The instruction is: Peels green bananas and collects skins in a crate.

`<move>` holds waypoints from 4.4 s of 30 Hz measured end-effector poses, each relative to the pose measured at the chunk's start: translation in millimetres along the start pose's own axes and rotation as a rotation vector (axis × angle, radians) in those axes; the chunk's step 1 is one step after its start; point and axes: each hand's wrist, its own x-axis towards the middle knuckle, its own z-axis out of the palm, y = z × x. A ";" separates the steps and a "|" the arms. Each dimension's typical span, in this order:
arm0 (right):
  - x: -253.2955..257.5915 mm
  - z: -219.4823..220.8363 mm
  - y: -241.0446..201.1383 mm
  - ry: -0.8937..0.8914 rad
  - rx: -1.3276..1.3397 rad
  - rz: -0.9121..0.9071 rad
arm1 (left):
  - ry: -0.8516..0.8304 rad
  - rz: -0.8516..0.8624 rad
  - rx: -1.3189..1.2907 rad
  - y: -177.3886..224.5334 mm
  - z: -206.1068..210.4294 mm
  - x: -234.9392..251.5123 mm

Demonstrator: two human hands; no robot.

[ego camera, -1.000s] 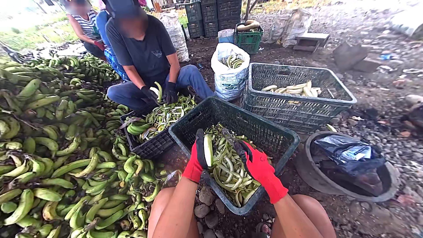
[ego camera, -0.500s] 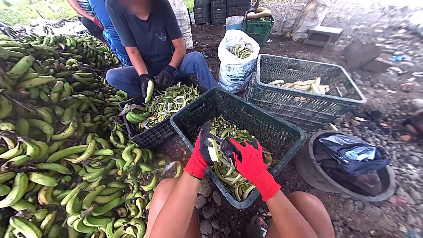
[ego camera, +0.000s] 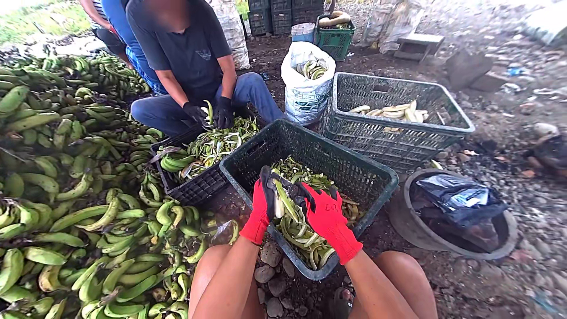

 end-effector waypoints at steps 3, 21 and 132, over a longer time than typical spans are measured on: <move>9.3 -3.1 9.2 0.006 0.094 -0.007 | -0.084 0.088 0.054 -1.5 2.3 -8.5; 16.3 2.2 10.7 0.053 0.228 -0.122 | -0.047 0.463 0.147 -6.1 5.7 -16.9; -2.1 8.0 33.6 -0.508 -0.206 0.124 | 0.109 -0.210 0.482 -33.2 -17.9 16.9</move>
